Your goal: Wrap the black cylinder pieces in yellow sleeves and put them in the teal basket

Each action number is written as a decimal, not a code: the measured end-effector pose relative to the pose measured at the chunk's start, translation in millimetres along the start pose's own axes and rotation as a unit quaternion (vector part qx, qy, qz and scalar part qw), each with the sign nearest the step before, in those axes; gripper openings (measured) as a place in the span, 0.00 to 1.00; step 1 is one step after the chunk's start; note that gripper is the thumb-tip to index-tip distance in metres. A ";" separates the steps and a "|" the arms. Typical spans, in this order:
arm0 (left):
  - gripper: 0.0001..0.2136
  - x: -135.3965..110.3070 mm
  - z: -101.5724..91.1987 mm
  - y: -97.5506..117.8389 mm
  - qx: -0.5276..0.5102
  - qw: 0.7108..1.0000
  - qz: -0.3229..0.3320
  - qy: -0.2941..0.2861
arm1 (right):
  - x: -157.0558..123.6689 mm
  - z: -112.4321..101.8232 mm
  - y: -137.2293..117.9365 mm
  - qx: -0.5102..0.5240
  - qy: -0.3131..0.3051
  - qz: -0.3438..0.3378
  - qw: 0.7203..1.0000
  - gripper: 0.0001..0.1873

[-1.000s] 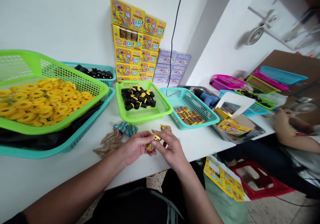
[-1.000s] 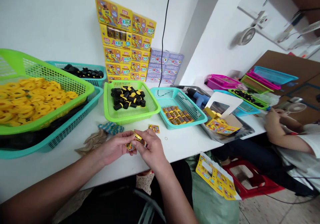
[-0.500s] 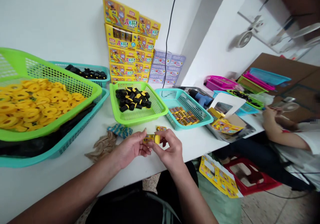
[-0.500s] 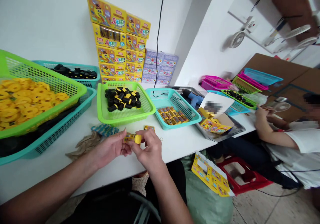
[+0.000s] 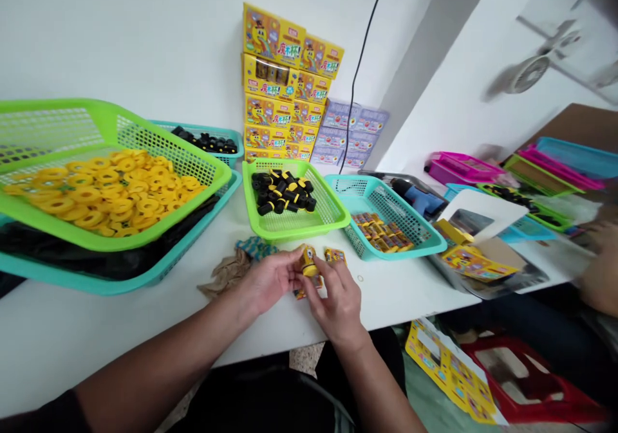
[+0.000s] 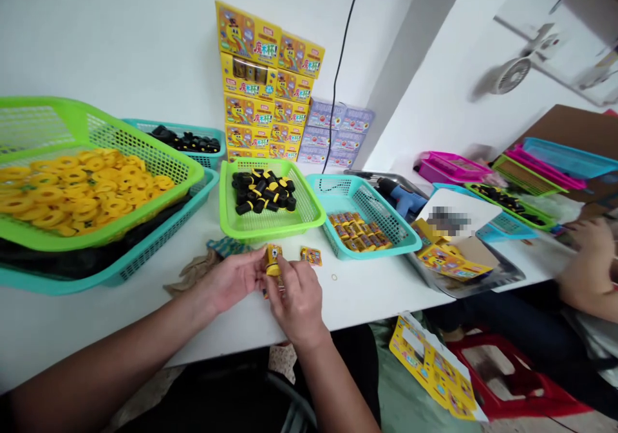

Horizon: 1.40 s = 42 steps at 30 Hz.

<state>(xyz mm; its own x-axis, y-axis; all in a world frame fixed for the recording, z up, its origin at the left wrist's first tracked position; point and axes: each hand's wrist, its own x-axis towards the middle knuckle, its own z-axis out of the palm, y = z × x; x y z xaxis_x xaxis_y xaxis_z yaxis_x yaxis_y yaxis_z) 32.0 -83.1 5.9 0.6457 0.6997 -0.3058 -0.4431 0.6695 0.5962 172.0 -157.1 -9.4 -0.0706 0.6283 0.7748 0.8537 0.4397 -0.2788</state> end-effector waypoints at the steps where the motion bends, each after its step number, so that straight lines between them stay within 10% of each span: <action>1: 0.06 0.4 0.2 -1.0 -0.006 1.000 -0.008 0.014 | -0.9 0.7 -0.3 -0.010 -0.002 -0.013 1.000 0.23; 8: 0.07 -1.3 1.6 0.3 -0.005 0.999 -0.038 -0.002 | -3.5 3.2 -0.7 0.090 0.001 0.069 0.994 0.18; 22: 0.10 -0.3 -1.4 -9.6 0.063 0.997 -0.001 0.036 | -3.3 5.4 3.9 0.064 0.015 -0.012 0.998 0.14; 28: 0.09 -3.3 0.6 -5.3 0.054 0.999 -0.005 -0.005 | -6.0 5.3 3.4 0.130 0.046 0.081 0.987 0.16; 42: 0.05 -6.9 8.2 -4.2 0.043 0.999 -0.008 0.024 | -5.3 9.4 2.5 0.094 0.029 0.043 0.994 0.11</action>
<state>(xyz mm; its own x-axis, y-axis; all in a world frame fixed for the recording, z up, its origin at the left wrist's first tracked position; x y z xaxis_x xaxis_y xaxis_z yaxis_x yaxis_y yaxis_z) 34.6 -92.7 11.6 0.6207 0.7020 -0.3493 -0.3769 0.6578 0.6521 169.6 -153.3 -19.5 0.0328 0.6333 0.7733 0.7441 0.5011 -0.4419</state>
